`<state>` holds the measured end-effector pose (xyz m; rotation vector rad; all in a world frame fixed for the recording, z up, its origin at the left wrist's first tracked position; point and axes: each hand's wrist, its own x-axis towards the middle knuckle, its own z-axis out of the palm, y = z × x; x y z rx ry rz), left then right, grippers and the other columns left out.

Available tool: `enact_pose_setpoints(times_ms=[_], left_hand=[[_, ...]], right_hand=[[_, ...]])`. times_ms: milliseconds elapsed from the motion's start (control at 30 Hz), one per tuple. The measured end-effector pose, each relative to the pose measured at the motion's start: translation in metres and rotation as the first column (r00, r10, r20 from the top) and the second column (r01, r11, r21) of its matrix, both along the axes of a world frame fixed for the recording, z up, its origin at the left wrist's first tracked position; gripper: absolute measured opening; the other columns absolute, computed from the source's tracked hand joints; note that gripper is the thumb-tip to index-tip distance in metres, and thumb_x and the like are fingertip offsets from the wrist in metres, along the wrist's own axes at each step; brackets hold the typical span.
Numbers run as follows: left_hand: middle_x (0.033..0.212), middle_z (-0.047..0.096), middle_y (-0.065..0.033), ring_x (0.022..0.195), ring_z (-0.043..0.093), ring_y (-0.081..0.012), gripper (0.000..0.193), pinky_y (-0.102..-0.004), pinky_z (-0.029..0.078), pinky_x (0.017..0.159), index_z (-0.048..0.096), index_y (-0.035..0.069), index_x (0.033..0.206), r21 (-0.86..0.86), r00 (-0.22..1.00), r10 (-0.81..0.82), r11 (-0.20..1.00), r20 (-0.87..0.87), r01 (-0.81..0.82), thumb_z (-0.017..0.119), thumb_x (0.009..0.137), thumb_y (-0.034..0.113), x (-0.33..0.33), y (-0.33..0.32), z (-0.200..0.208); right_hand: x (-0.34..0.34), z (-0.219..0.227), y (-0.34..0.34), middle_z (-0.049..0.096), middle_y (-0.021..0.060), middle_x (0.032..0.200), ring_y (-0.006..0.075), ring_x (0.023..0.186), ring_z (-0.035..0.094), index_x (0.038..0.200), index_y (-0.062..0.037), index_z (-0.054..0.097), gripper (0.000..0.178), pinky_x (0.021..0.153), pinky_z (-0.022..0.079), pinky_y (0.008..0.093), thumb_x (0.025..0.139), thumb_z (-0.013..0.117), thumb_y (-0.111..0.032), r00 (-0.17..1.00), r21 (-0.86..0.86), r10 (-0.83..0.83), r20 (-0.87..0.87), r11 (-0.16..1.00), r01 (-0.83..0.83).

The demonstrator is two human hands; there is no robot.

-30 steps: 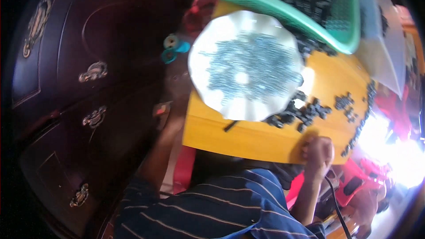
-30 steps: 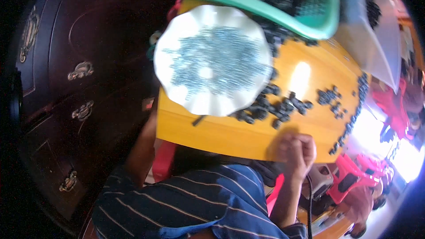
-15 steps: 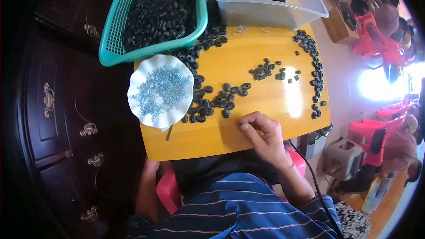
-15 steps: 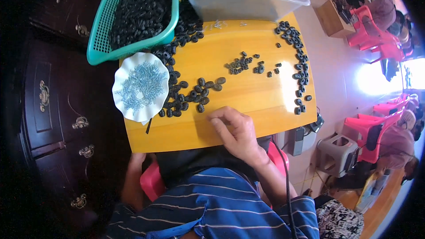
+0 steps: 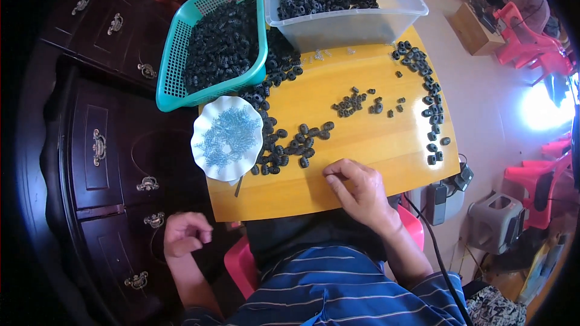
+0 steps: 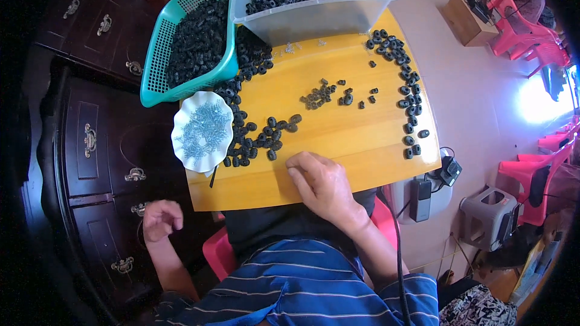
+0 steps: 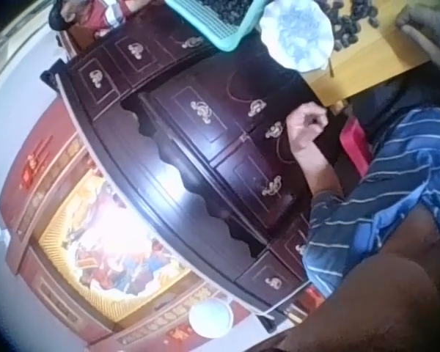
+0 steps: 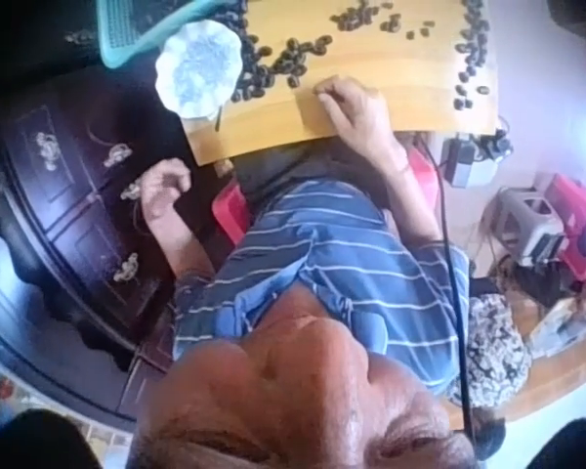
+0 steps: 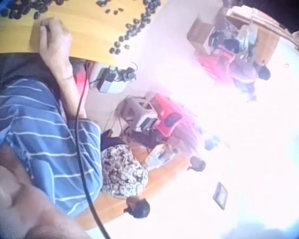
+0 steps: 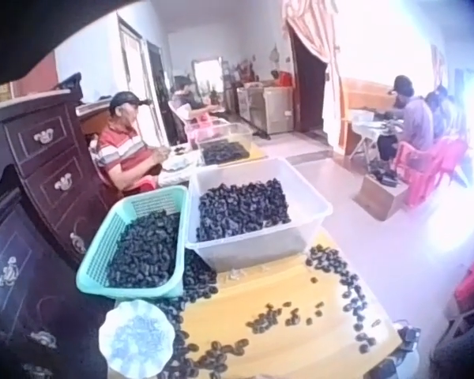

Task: Assembling small black plastic components by manually inserting tiny metal pins or fasteners.

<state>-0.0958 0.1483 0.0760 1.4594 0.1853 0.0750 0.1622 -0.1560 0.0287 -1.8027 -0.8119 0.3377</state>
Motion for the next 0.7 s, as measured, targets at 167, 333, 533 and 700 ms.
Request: enact_pose_setpoints(times_ms=[167,333,533,700], left_hand=[[0.079,0.066,-0.0066,0.069,0.066,-0.0181,0.022,-0.0297,0.051,0.062,0.069,0.001,0.104,0.572,0.972,-0.223,0.789,-0.073,0.224,0.071,0.083,0.006,0.145,-0.091,0.031],[0.089,0.065,-0.0109,0.082,0.065,-0.0301,0.025,-0.0377,0.053,0.071,0.07,0.006,0.106,0.904,0.941,-0.263,0.418,0.215,-0.09,0.073,0.081,0.009,0.246,-0.147,-0.006],[0.09,0.062,-0.0094,0.089,0.064,-0.0282,0.026,-0.0405,0.054,0.074,0.069,0.006,0.104,0.949,0.918,-0.337,0.294,0.21,-0.109,0.074,0.079,0.013,0.312,-0.168,-0.046],[0.091,0.061,-0.009,0.09,0.063,-0.028,0.026,-0.0403,0.053,0.074,0.069,0.005,0.102,0.97,0.917,-0.354,0.218,0.183,-0.11,0.075,0.078,0.015,0.328,-0.176,-0.058]], right_hand=[[0.005,-0.012,-0.012,0.066,0.0171,0.085,0.0378,0.08,0.066,0.095,-0.004,0.063,0.006,0.069,0.053,0.0424,0.091,0.063,-0.008,0.999,0.007,-0.043,0.002,0.999,0.043],[0.007,-0.009,-0.021,0.065,0.0177,0.08,0.0377,0.074,0.065,0.095,-0.0039,0.065,0.006,0.066,0.053,0.0409,0.089,0.065,-0.007,0.985,0.094,-0.164,0.052,0.983,0.159],[0.006,-0.009,-0.025,0.067,0.0109,0.073,0.0168,0.064,0.066,0.095,-0.0001,0.066,0.006,0.062,0.052,0.0287,0.091,0.066,-0.004,0.932,0.286,-0.316,-0.177,0.89,0.356],[0.008,-0.009,-0.028,0.069,0.0037,0.085,0.008,0.075,0.063,0.1,0.0023,0.064,0.01,0.07,0.052,0.0237,0.098,0.061,-0.007,0.776,0.404,-0.114,-0.62,0.802,0.44]])
